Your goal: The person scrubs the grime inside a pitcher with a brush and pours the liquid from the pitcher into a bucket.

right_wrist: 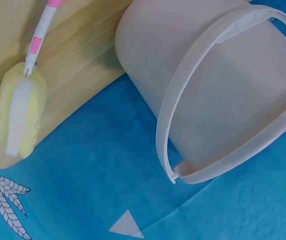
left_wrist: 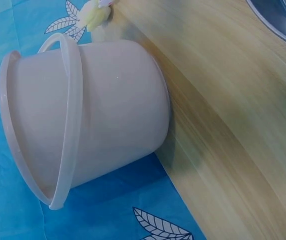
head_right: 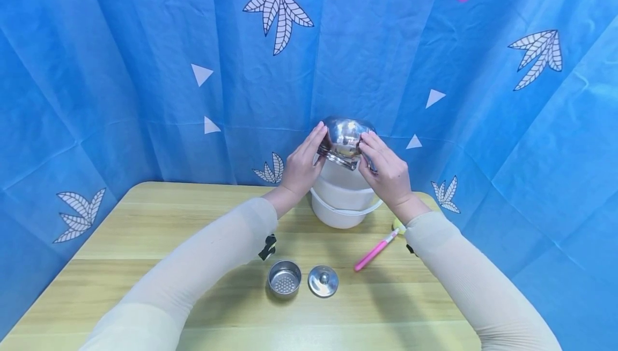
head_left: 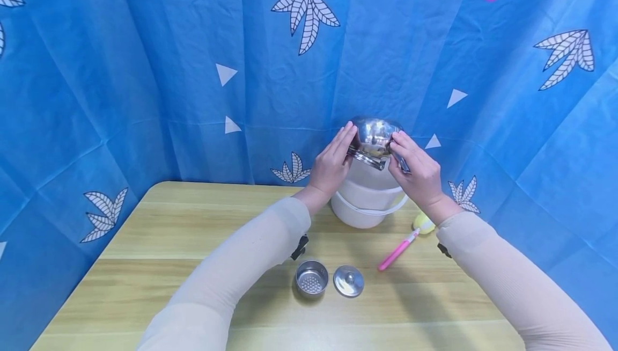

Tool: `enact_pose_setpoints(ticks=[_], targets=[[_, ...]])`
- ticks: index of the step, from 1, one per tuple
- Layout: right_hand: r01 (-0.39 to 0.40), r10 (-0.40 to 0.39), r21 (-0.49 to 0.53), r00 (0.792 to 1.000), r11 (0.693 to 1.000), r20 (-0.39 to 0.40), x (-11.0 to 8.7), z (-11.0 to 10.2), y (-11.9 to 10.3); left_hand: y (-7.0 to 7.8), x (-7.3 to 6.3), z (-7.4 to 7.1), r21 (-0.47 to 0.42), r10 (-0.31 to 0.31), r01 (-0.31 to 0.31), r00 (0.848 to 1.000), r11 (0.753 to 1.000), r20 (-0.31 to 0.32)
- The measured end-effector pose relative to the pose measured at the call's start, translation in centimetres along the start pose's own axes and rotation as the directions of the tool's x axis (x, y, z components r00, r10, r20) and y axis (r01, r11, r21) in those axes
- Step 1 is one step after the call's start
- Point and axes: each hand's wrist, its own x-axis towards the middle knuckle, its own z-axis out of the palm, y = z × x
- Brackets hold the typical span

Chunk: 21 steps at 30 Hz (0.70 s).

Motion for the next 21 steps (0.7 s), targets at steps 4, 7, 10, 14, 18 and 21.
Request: enact_pose_setpoints(ticks=[4,7,10,14,18,21], targets=[[-0.019,0.019,0.007,1.0,1.0,-0.001,-0.12,-0.03,-0.11,0.03,-0.05,-0.14,-0.014,-0.005,0.005,1.0,1.0,0.012],[-0.03,0.03,0.011,1.0,0.999,0.004,-0.22,-0.06,-0.22,-0.07,-0.18,-0.16,-0.027,-0.006,0.006,1.0,1.0,0.017],[-0.033,0.033,0.013,0.999,0.999,0.015,-0.26,-0.11,-0.29,-0.18,-0.27,-0.16,-0.038,-0.014,0.015,1.0,0.999,0.027],[-0.039,0.038,0.012,0.999,0.999,0.028,-0.24,-0.26,-0.43,-0.21,-0.3,-0.29,-0.062,-0.03,0.032,0.999,0.998,0.045],[-0.06,0.059,0.011,0.997,0.998,0.044,-0.11,-0.45,-0.7,-0.26,-0.25,-0.51,-0.078,-0.042,0.047,0.997,0.996,0.068],[-0.079,0.078,0.009,0.995,0.997,0.057,-0.06,-0.54,-0.9,-0.31,-0.2,-0.68,-0.079,-0.044,0.05,0.996,0.996,0.083]])
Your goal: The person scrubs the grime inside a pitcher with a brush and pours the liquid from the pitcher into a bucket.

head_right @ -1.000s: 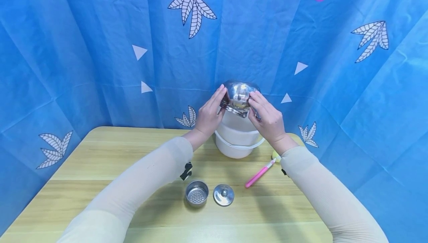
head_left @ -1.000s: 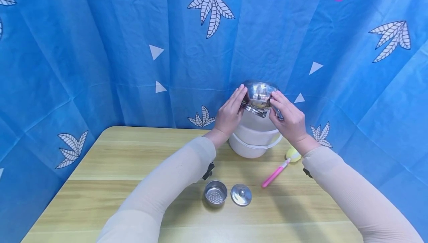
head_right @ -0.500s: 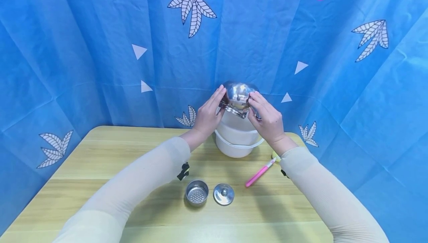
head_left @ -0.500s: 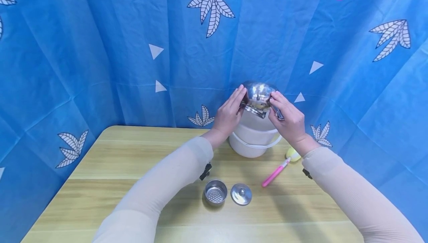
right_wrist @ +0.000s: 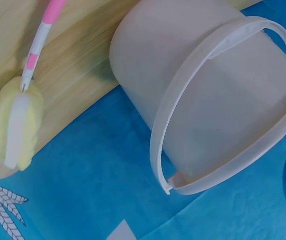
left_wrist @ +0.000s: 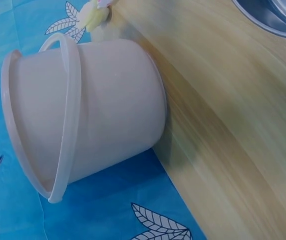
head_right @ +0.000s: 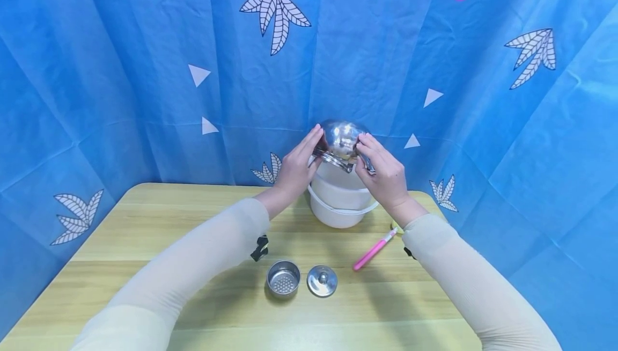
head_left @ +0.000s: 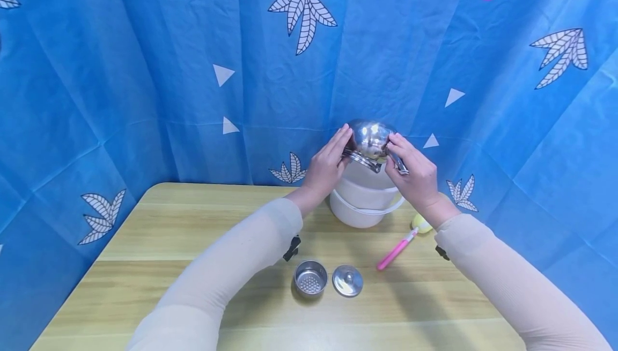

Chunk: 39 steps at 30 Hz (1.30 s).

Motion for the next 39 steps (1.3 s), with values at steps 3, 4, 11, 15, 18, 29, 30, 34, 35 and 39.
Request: enact_pose_setpoints(ticks=[3,4,11,15,18,29,30,34,35,39], targets=[[-0.022,0.022,-0.005,1.0,1.0,0.011,0.0,0.0,-0.2,-0.1,0.0,-0.2,0.003,0.006,-0.006,1.0,1.0,0.013],[-0.031,0.031,-0.007,0.999,1.0,0.016,0.0,0.0,-0.2,-0.1,0.0,-0.3,0.005,0.009,-0.009,1.0,1.0,0.015],[-0.084,0.087,-0.045,0.994,0.995,0.066,0.3,-0.1,-0.5,-0.3,0.2,-0.9,-0.009,0.017,-0.016,0.999,1.0,0.035],[-0.111,0.114,-0.048,0.99,0.993,0.082,0.4,-0.3,-0.6,-0.3,0.1,-1.1,-0.024,0.015,-0.013,0.998,1.0,0.06],[-0.121,0.125,-0.047,0.988,0.991,0.088,0.5,-0.4,-0.7,-0.4,0.1,-1.2,-0.034,0.02,-0.018,0.997,0.999,0.069],[-0.152,0.154,-0.021,0.985,0.988,0.084,0.7,-0.4,-1.1,-0.6,0.3,-1.7,-0.029,0.063,-0.062,0.997,0.998,0.047],[-0.157,0.158,-0.014,0.984,0.987,0.083,0.7,-0.3,-1.1,-0.6,0.3,-1.7,-0.029,0.067,-0.065,0.997,0.997,0.045],[-0.178,0.177,0.006,0.981,0.984,0.08,0.7,-0.3,-1.3,-0.7,0.3,-2.0,-0.04,0.074,-0.072,0.996,0.997,0.045],[-0.185,0.184,0.01,0.98,0.983,0.078,0.7,-0.3,-1.4,-0.7,0.2,-2.1,-0.043,0.076,-0.074,0.996,0.996,0.046],[-0.216,0.214,0.024,0.974,0.976,0.08,0.7,-0.2,-1.7,-0.8,0.1,-2.4,-0.051,0.087,-0.085,0.995,0.995,0.045]])
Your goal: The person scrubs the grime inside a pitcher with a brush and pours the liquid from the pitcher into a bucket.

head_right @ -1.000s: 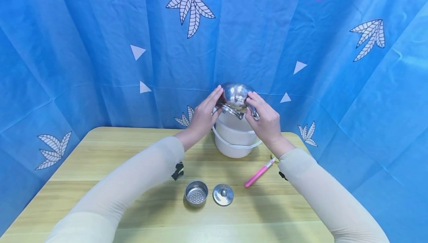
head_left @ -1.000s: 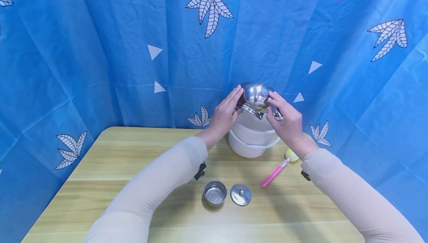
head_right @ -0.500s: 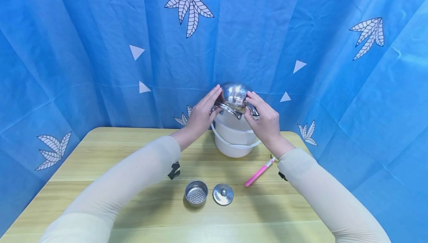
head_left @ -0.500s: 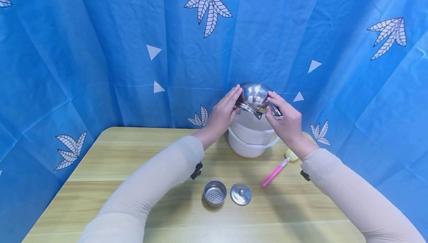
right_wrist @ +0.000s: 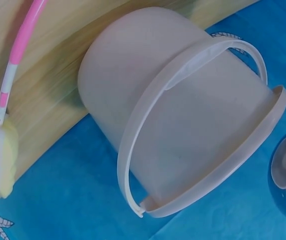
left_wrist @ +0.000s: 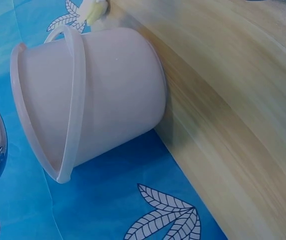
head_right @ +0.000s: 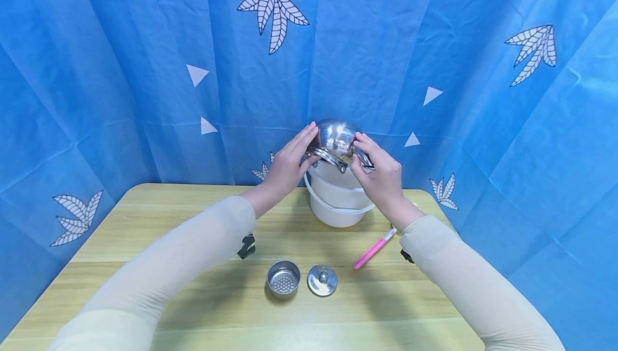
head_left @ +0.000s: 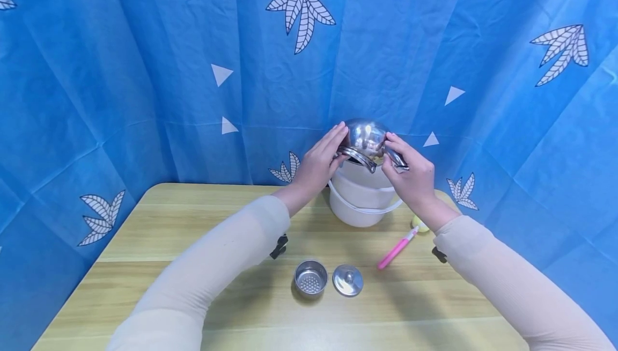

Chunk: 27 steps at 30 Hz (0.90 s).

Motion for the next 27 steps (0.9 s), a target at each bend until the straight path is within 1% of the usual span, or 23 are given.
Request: enact_pose_setpoints(ticks=[6,15,20,27], targets=[[-0.044,0.044,0.02,0.999,0.999,0.011,-0.1,0.1,-0.4,-0.2,-0.1,-0.1,0.016,0.036,-0.036,0.999,0.999,-0.023],[-0.088,0.089,0.056,0.996,0.995,-0.016,-0.4,0.4,-0.7,-0.1,-0.4,-0.6,0.018,0.057,-0.057,0.998,0.998,-0.028],[-0.097,0.1,0.09,0.995,0.991,-0.029,-0.7,0.7,-1.0,-0.2,-0.8,-1.0,0.012,0.071,-0.071,0.997,0.997,-0.027],[-0.122,0.124,0.105,0.992,0.987,-0.012,-1.1,0.9,-1.6,0.0,-1.5,-1.7,0.043,0.089,-0.088,0.995,0.995,-0.034]])
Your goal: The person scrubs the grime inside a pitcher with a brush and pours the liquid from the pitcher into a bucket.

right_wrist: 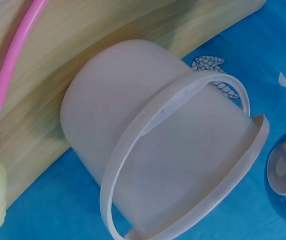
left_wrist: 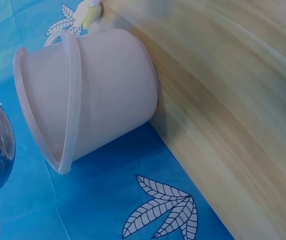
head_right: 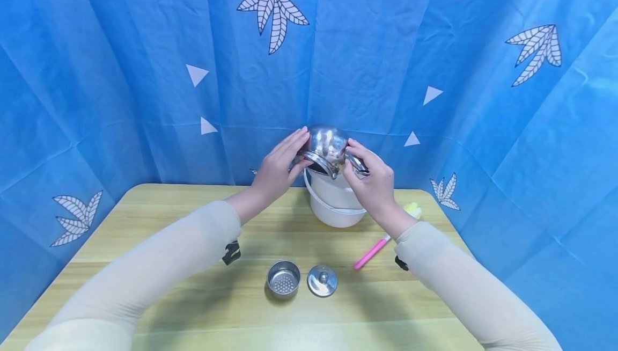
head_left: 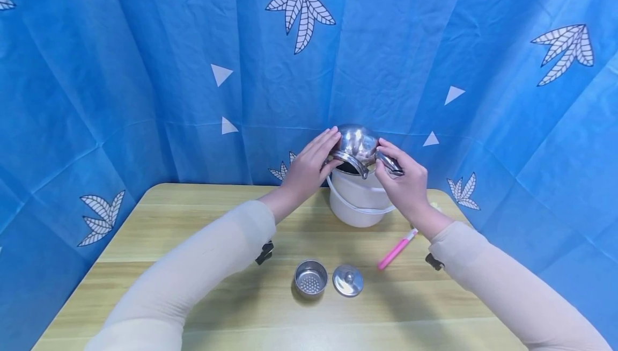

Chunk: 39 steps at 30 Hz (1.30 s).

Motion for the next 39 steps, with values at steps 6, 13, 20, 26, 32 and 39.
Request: enact_pose_setpoints(ticks=[6,13,20,26,32,39], targets=[[-0.034,0.034,0.045,0.999,0.998,-0.003,-0.2,0.4,-0.7,0.0,-0.4,-0.6,0.017,0.001,-0.001,1.0,1.0,0.004],[-0.062,0.06,0.079,0.998,0.995,0.019,-0.5,0.8,-1.3,-0.2,-1.1,-1.1,0.02,0.009,-0.009,1.0,1.0,-0.002],[-0.083,0.082,0.11,0.997,0.99,0.018,-0.7,1.4,-2.1,-0.2,-1.8,-1.8,0.035,0.01,-0.01,1.0,0.999,-0.001],[-0.121,0.116,0.161,0.993,0.98,0.035,-0.4,1.2,-5.0,-0.2,-2.3,-2.3,0.04,-0.001,0.001,1.0,0.999,0.006],[-0.192,0.179,0.18,0.98,0.965,0.083,-0.5,1.3,-6.4,-0.1,-3.0,-2.9,0.028,-0.024,0.023,1.0,0.999,0.019],[-0.252,0.232,0.214,0.966,0.944,0.114,-1.3,2.1,-6.8,-0.1,-4.1,-3.6,0.056,-0.049,0.046,0.997,0.997,0.051]])
